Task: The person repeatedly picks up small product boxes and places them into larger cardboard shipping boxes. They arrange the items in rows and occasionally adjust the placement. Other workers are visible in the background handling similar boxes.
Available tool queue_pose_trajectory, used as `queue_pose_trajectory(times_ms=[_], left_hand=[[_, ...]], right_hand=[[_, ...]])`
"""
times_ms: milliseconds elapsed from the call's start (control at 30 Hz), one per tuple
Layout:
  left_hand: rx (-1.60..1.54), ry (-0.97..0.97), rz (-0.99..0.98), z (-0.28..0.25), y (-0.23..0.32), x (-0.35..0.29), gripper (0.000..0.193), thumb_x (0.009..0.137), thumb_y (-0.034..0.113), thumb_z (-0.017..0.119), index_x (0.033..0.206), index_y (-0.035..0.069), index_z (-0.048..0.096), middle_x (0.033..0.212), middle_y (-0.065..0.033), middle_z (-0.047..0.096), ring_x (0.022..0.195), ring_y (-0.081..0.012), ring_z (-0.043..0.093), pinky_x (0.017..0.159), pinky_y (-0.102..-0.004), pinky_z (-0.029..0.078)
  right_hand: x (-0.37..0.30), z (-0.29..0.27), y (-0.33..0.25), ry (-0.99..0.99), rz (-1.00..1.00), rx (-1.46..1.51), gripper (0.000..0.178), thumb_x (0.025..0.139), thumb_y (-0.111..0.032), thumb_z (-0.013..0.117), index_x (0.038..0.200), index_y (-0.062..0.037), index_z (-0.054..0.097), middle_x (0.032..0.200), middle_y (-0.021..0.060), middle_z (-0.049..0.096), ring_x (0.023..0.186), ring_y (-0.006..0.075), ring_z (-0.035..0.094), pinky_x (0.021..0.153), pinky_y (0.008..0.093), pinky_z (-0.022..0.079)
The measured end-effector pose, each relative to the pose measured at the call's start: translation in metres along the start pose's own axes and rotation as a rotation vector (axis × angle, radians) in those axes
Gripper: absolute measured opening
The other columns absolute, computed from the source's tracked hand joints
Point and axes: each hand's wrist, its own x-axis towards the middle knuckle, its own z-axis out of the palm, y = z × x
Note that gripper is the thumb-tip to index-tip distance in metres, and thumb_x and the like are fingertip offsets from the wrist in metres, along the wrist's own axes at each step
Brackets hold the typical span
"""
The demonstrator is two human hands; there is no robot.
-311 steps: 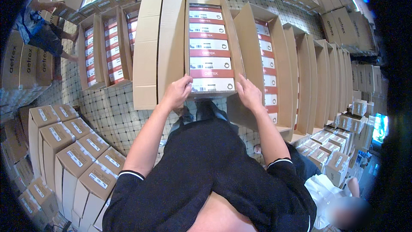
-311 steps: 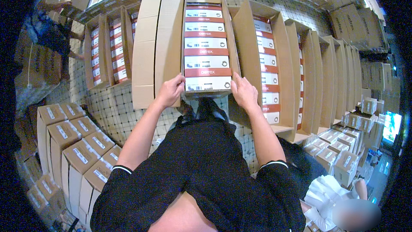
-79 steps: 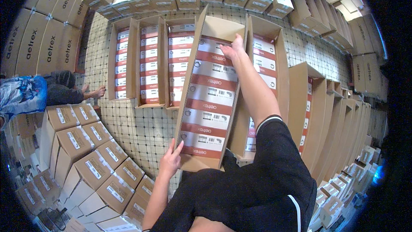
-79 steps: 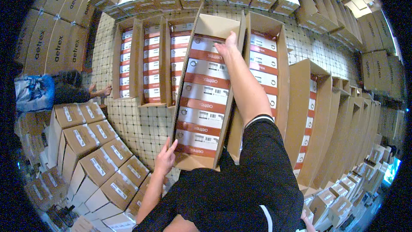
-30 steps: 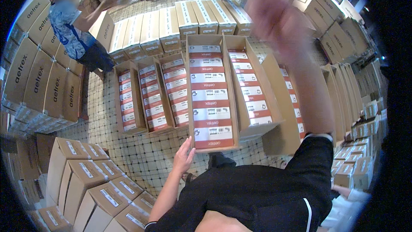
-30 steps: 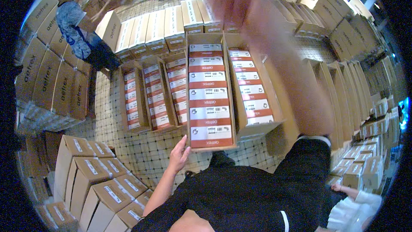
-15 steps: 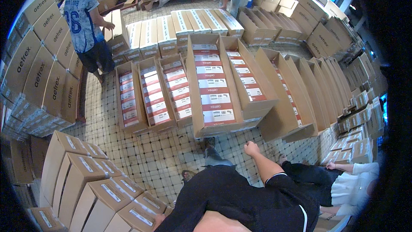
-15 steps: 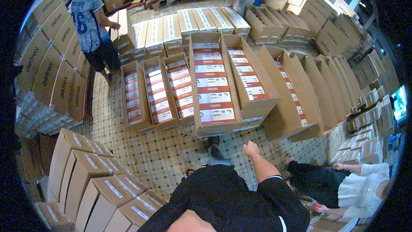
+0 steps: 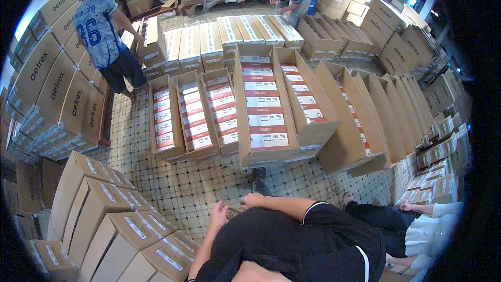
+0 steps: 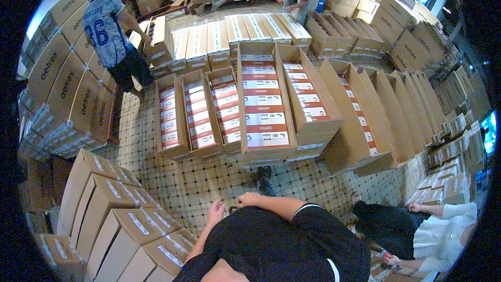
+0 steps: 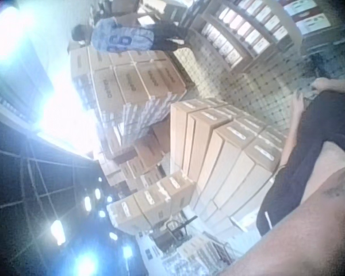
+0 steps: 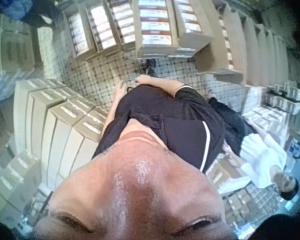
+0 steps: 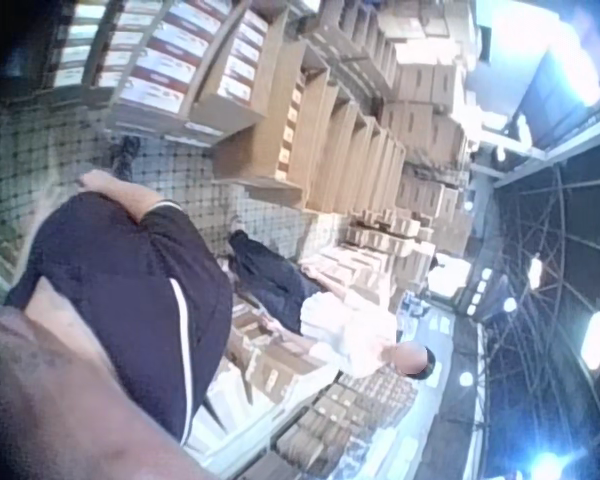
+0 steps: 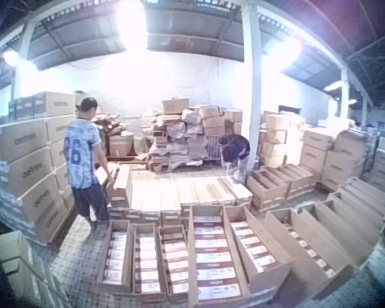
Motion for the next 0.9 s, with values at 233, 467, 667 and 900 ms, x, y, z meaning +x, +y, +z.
queue_pose_trajectory(times_ms=[233,467,667,900], left_hand=[[0.213,-0.034,-0.121,-0.037,-0.040,-0.051,0.048,0.089,0.026,0.062,0.127,-0.002,0.055,0.116,-0.0199,0.065,0.107,-0.0284,0.063,0.093,-0.0363,0.048],[0.249,0.192,-0.527,-0.110,-0.071,-0.139,0.016,0.085,0.014,0.051,0.083,0.000,0.059,0.073,-0.0108,0.060,0.058,-0.0195,0.057,0.051,-0.0380,0.044],[0.323,0.117,-0.378,-0.113,-0.061,-0.134,0.017,0.084,0.013,0.050,0.086,-0.001,0.060,0.076,-0.0124,0.062,0.059,-0.0199,0.058,0.050,-0.0371,0.045],[0.141,0.192,-0.274,-0.041,-0.030,-0.046,0.041,0.089,0.019,0.061,0.124,-0.001,0.056,0.087,-0.0139,0.067,0.074,-0.0191,0.062,0.066,-0.0325,0.050]], right_hand=[[-0.022,0.010,0.091,0.159,0.417,0.141,0.040,0.088,-0.040,0.052,0.111,-0.0110,0.067,0.112,0.0174,0.067,0.109,0.0375,0.060,0.093,0.0467,0.048],[-0.066,0.034,0.164,0.276,0.669,0.216,0.041,0.087,-0.038,0.052,0.111,-0.0098,0.069,0.119,0.0178,0.064,0.113,0.0367,0.058,0.096,0.0450,0.047],[-0.051,0.028,0.132,0.118,0.594,0.212,0.041,0.088,-0.038,0.052,0.113,-0.0091,0.068,0.119,0.0166,0.064,0.112,0.0367,0.059,0.096,0.0460,0.047],[-0.017,0.002,0.063,0.219,0.281,0.199,0.037,0.086,-0.037,0.052,0.112,-0.0133,0.065,0.112,0.0153,0.067,0.106,0.0356,0.062,0.090,0.0468,0.049]])
